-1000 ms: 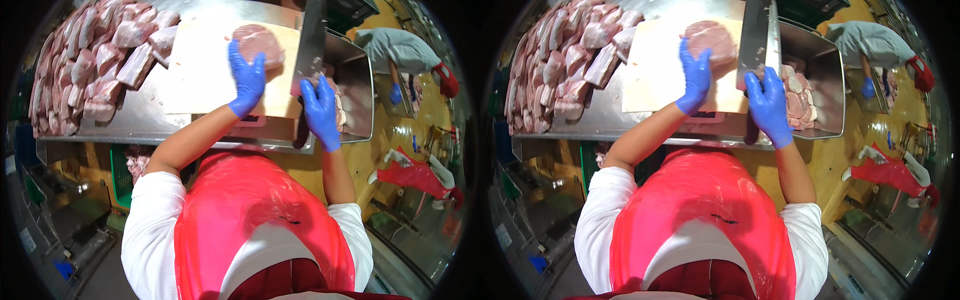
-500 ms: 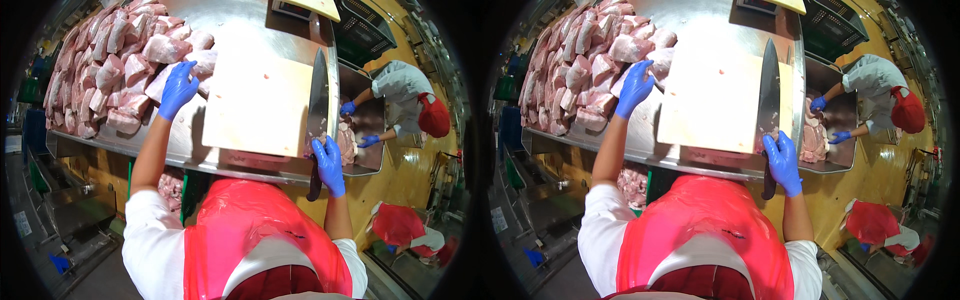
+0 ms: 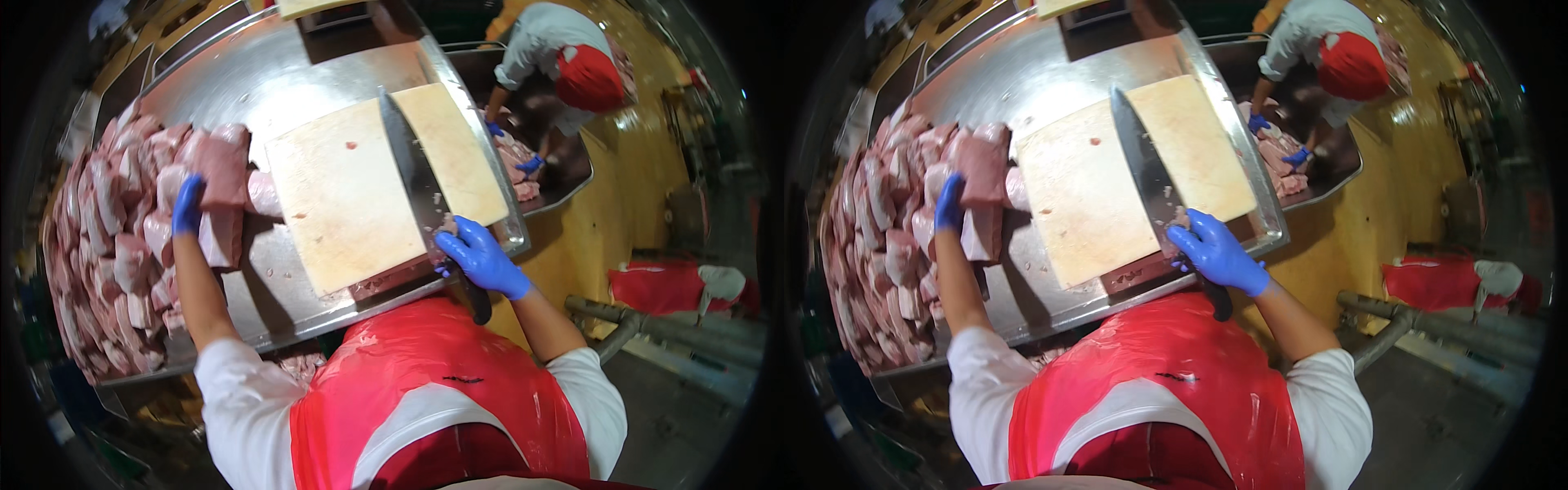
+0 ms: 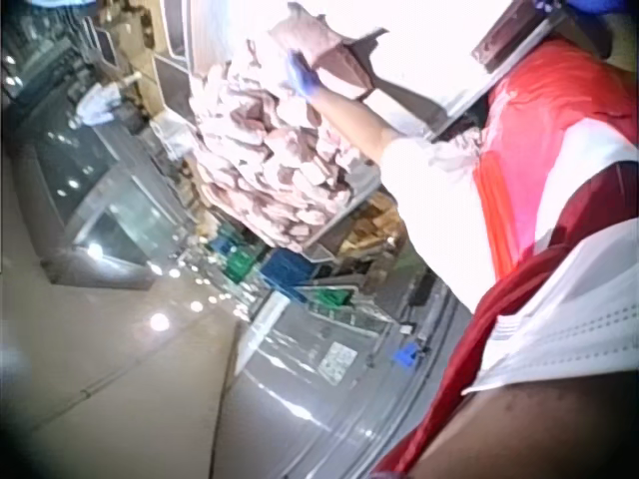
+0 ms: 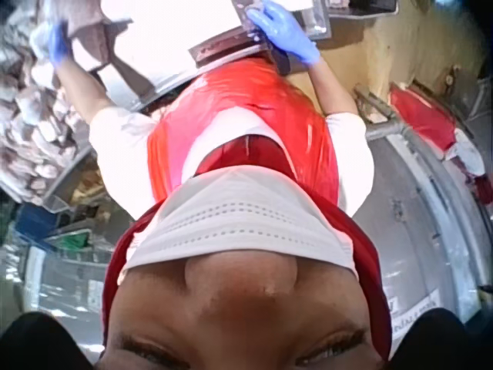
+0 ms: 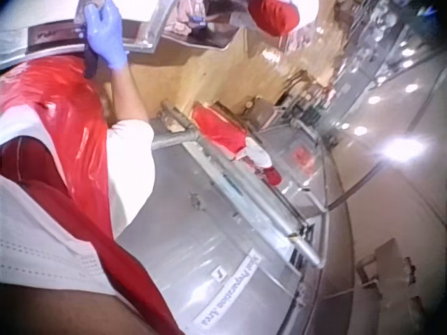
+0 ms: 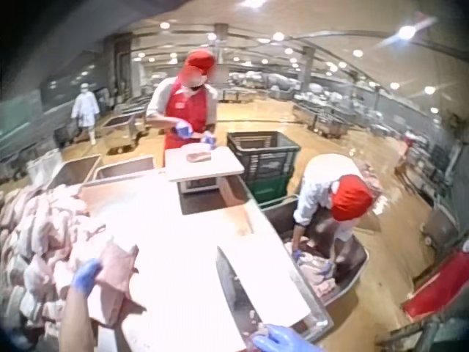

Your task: The person repeatedly picks up large pieces of raw meat from a tray, places them on a cutting board, and uses a knife to trim fat and cut the meat into smaller portions. The trimmed pieces are placed into a green bin below the workstation.

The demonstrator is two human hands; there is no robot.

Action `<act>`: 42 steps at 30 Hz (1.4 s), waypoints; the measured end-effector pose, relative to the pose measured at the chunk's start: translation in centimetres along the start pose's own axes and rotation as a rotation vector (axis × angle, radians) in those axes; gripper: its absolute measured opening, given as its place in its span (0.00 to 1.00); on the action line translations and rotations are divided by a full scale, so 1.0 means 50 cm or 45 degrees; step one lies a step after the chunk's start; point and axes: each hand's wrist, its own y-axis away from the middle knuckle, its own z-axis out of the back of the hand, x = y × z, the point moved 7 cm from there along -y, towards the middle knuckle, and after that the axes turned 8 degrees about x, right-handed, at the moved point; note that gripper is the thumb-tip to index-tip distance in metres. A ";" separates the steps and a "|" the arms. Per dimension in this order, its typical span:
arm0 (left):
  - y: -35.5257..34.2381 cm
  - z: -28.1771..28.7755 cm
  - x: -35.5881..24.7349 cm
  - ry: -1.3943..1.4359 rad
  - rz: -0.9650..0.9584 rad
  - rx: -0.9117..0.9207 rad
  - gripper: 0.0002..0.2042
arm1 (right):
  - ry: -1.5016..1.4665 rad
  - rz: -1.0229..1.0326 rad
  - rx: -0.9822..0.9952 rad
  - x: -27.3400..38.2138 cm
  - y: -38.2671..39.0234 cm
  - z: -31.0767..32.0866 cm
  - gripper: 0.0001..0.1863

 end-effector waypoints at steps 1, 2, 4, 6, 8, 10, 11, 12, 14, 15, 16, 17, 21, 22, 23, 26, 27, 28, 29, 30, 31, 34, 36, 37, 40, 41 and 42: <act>0.068 0.010 0.018 0.160 -0.028 -0.006 0.14 | -0.024 -0.022 0.048 -0.007 -0.007 0.000 0.14; 0.142 0.009 0.038 0.363 -0.017 -0.068 0.17 | 0.016 -0.076 0.048 -0.004 -0.016 -0.002 0.14; 0.273 -0.078 0.055 0.684 -0.067 -0.167 0.22 | 0.078 -0.009 0.108 0.003 -0.048 -0.007 0.14; 0.348 -0.262 0.002 0.774 -0.145 -0.113 0.24 | 0.249 0.104 0.148 0.002 -0.058 0.021 0.15; 0.428 -0.425 -0.046 0.737 -0.125 -0.109 0.23 | 0.014 0.094 0.197 0.008 -0.102 0.031 0.15; 0.464 -0.555 -0.061 0.233 -0.286 0.216 0.20 | -0.219 0.050 0.286 0.030 -0.153 0.027 0.15; 0.483 -0.627 -0.086 -0.705 -0.666 0.277 0.18 | -0.335 0.003 0.311 0.044 -0.179 0.024 0.15; 0.508 -0.695 -0.095 -1.175 -1.078 0.210 0.17 | -0.201 0.101 0.300 0.073 -0.200 0.033 0.15; 0.464 -0.792 -0.075 0.062 -0.263 -0.065 0.27 | 0.103 0.231 0.130 0.034 -0.242 0.084 0.16; 0.450 -0.797 -0.070 -0.110 -0.328 0.004 0.35 | 0.250 0.242 0.007 0.026 -0.253 0.091 0.17; 0.428 -0.812 -0.079 -0.165 -0.318 0.114 0.35 | 0.275 0.288 -0.038 0.029 -0.262 0.084 0.18; 0.410 -0.824 -0.092 -0.313 -0.418 0.130 0.34 | 0.305 0.324 -0.072 0.030 -0.266 0.071 0.18; 0.316 -0.784 -0.116 -0.434 -0.466 0.147 0.29 | 0.468 0.487 -0.225 0.027 -0.278 0.034 0.18; 0.328 -0.781 -0.128 -0.536 -0.482 0.101 0.27 | 0.374 0.403 -0.184 0.011 -0.286 0.047 0.17; 0.363 -0.755 -0.115 -0.553 -0.430 0.057 0.25 | 0.504 0.492 -0.069 0.047 -0.248 0.036 0.16; 0.537 -0.703 -0.082 -0.623 -0.426 -0.120 0.17 | 0.706 0.149 0.093 0.046 -0.102 0.046 0.14; 0.584 -0.684 -0.068 -0.657 -0.495 -0.221 0.14 | 0.825 0.236 0.172 0.047 -0.048 0.037 0.13; 0.622 -0.673 -0.067 -0.692 -0.503 -0.278 0.11 | 0.909 0.193 0.252 0.030 -0.008 0.029 0.14; 0.653 -0.664 -0.068 -0.727 -0.498 -0.335 0.09 | 0.937 0.219 0.244 0.035 -0.001 0.014 0.18; 0.664 -0.662 -0.081 -0.764 -0.566 -0.343 0.08 | 0.965 0.254 0.230 0.050 -0.005 -0.012 0.22; 0.672 -0.661 -0.094 -0.799 -0.635 -0.348 0.07 | 0.993 0.287 0.214 0.062 -0.016 -0.039 0.28; 0.671 -0.671 -0.128 -0.797 -0.761 -0.349 0.07 | 1.104 0.331 0.159 0.086 -0.079 -0.083 0.37; 0.666 -0.667 -0.133 -0.810 -0.798 -0.343 0.08 | 1.225 0.276 0.236 0.066 -0.059 -0.082 0.38; 0.666 -0.658 -0.137 -0.795 -0.809 -0.361 0.07 | 1.232 0.230 0.294 0.048 -0.016 -0.063 0.38; 0.664 -0.645 -0.109 -0.733 -0.761 -0.383 0.11 | 1.366 -0.163 0.416 0.031 0.110 0.005 0.40; 0.661 -0.662 -0.114 -0.721 -0.788 -0.331 0.12 | 1.383 -0.165 0.442 0.047 0.135 0.023 0.40; 0.658 -0.691 -0.129 -0.715 -0.820 -0.282 0.14 | 1.400 -0.158 0.467 0.064 0.154 0.040 0.40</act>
